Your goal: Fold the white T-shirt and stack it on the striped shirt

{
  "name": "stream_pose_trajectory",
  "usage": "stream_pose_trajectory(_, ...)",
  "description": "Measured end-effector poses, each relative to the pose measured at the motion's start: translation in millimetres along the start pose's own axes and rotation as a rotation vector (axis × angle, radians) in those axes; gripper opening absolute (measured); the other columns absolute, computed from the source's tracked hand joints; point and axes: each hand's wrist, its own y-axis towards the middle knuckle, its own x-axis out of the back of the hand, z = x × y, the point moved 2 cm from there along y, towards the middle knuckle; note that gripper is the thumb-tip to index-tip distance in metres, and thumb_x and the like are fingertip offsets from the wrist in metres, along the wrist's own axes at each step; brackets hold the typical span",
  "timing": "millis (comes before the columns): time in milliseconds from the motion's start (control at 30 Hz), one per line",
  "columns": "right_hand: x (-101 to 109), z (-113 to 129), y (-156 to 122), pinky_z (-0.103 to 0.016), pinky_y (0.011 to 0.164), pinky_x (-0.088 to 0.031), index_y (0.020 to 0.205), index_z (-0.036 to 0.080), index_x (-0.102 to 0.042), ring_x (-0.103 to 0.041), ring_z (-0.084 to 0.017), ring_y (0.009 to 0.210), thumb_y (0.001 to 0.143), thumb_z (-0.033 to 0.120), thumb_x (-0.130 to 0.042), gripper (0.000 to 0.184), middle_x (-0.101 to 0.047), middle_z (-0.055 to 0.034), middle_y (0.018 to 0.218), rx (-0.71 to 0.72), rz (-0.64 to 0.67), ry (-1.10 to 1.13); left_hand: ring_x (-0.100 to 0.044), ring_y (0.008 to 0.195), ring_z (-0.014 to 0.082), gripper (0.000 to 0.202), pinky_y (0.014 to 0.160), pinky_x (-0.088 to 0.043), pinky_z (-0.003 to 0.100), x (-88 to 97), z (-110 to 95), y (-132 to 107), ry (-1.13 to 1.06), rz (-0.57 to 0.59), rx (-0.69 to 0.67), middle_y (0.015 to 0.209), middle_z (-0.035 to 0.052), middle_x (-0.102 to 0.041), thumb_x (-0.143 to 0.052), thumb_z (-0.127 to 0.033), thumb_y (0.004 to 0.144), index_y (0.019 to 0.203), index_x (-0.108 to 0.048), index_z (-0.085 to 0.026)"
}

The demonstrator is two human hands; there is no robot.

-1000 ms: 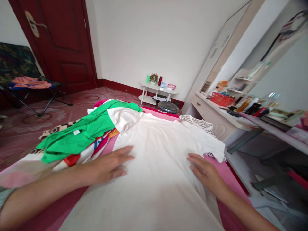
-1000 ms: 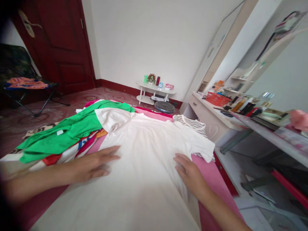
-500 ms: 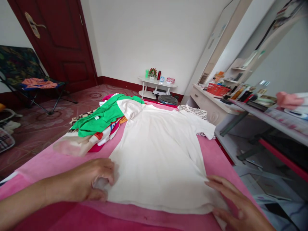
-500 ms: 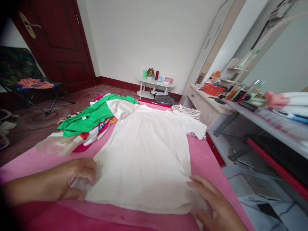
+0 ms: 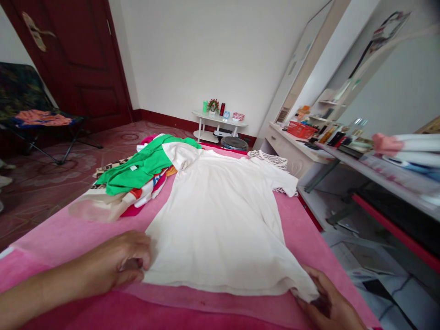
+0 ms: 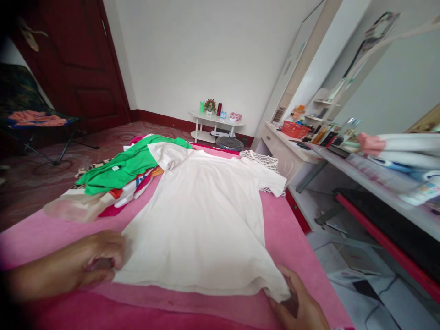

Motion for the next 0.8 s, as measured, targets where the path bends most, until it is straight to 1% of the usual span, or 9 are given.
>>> stream_pose_trajectory(100, 15, -6, 1, -0.020, 0.077, -0.054, 0.104, 0.022, -0.058, -0.068, -0.019, 0.089, 0.075, 0.036, -0.061, 0.033, -0.070, -0.0043, 0.099, 0.040, -0.113, -0.024, -0.052, 0.077, 0.0166, 0.004, 0.071, -0.036, 0.025, -2.0, 1, -2, 0.007, -0.013, -0.013, 0.080, -0.0020, -0.060, -0.053, -0.022, 0.078, 0.078, -0.057, -0.024)
stream_pose_trajectory(233, 55, -7, -1, -0.020, 0.068, -0.053, 0.089, 0.024, -0.062, -0.066, -0.018, 0.079, 0.074, 0.038, -0.060, 0.021, -0.066, -0.0027, 0.088, 0.157, -0.370, -0.250, -0.051, 0.076, 0.0178, 0.004, 0.071, -0.035, 0.027, -9.4, 5, -4, -0.014, -0.081, -0.045, 0.079, -0.0022, -0.062, -0.053, -0.025, 0.076, 0.077, -0.057, -0.027)
stream_pose_trajectory(300, 67, -5, -1, -0.021, 0.065, -0.052, 0.083, 0.024, -0.063, -0.065, -0.018, 0.077, 0.074, 0.040, -0.060, 0.018, -0.064, -0.0037, 0.088, 0.248, -0.380, -0.328, -0.051, 0.074, 0.0186, 0.003, 0.069, -0.035, 0.028, -10.9, 8, -5, -0.032, -0.149, -0.033, 0.077, -0.0016, -0.063, -0.055, -0.028, 0.075, 0.073, -0.057, -0.027)
stream_pose_trajectory(333, 69, -5, 0, -0.021, 0.065, -0.053, 0.081, 0.025, -0.064, -0.065, -0.018, 0.077, 0.074, 0.039, -0.060, 0.016, -0.064, -0.0040, 0.088, 0.280, -0.349, -0.357, -0.051, 0.073, 0.0186, 0.005, 0.069, -0.035, 0.028, -10.9, 9, -5, -0.042, -0.159, -0.030, 0.076, -0.0015, -0.064, -0.054, -0.030, 0.076, 0.072, -0.057, -0.027)
stream_pose_trajectory(433, 66, -8, 3, -0.024, 0.069, -0.054, 0.079, 0.025, -0.065, -0.065, -0.019, 0.081, 0.078, 0.034, -0.055, 0.013, -0.064, -0.0051, 0.090, 0.335, -0.238, -0.415, -0.053, 0.072, 0.0172, 0.014, 0.069, -0.036, 0.027, -8.3, 13, -6, -0.066, -0.075, -0.052, 0.076, -0.0022, -0.064, -0.047, -0.031, 0.084, 0.074, -0.057, -0.029)
stream_pose_trajectory(500, 60, -11, 4, -0.027, 0.074, -0.055, 0.082, 0.026, -0.067, -0.066, -0.021, 0.087, 0.078, 0.033, -0.055, 0.014, -0.065, -0.0059, 0.096, 0.372, -0.218, -0.454, -0.053, 0.073, 0.0164, 0.018, 0.070, -0.037, 0.026, -5.1, 13, -7, -0.056, -0.023, -0.049, 0.079, -0.0023, -0.063, -0.042, -0.030, 0.087, 0.077, -0.057, -0.029)
stream_pose_trajectory(633, 49, -8, 3, -0.036, 0.083, -0.055, 0.100, 0.029, -0.069, -0.062, -0.027, 0.102, 0.074, 0.034, -0.060, 0.028, -0.062, -0.0068, 0.116, 0.464, -0.256, -0.547, -0.051, 0.073, 0.0162, 0.018, 0.070, -0.037, 0.024, 2.9, 9, -9, -0.041, -0.042, 0.011, 0.078, -0.0020, -0.061, -0.042, -0.030, 0.087, 0.075, -0.055, -0.026)
stream_pose_trajectory(733, 42, 1, 4, -0.038, 0.080, -0.056, 0.095, 0.034, -0.071, -0.064, -0.027, 0.100, 0.074, 0.031, -0.060, 0.024, -0.065, -0.0049, 0.114, 0.563, -0.223, -0.569, -0.049, 0.070, 0.0142, 0.015, 0.067, -0.038, 0.022, 12.0, 2, -11, -0.093, -0.052, 0.024, 0.077, -0.0029, -0.059, -0.044, -0.029, 0.086, 0.074, -0.052, -0.024)
stream_pose_trajectory(800, 39, 5, 6, -0.037, 0.077, -0.057, 0.089, 0.035, -0.073, -0.065, -0.026, 0.097, 0.074, 0.029, -0.059, 0.021, -0.067, -0.0044, 0.109, 0.566, -0.178, -0.554, -0.051, 0.077, 0.0133, 0.012, 0.071, -0.040, 0.020, 20.3, -2, -14, -0.107, -0.088, 0.024, 0.087, -0.0033, -0.061, -0.044, -0.027, 0.086, 0.080, -0.053, -0.024)
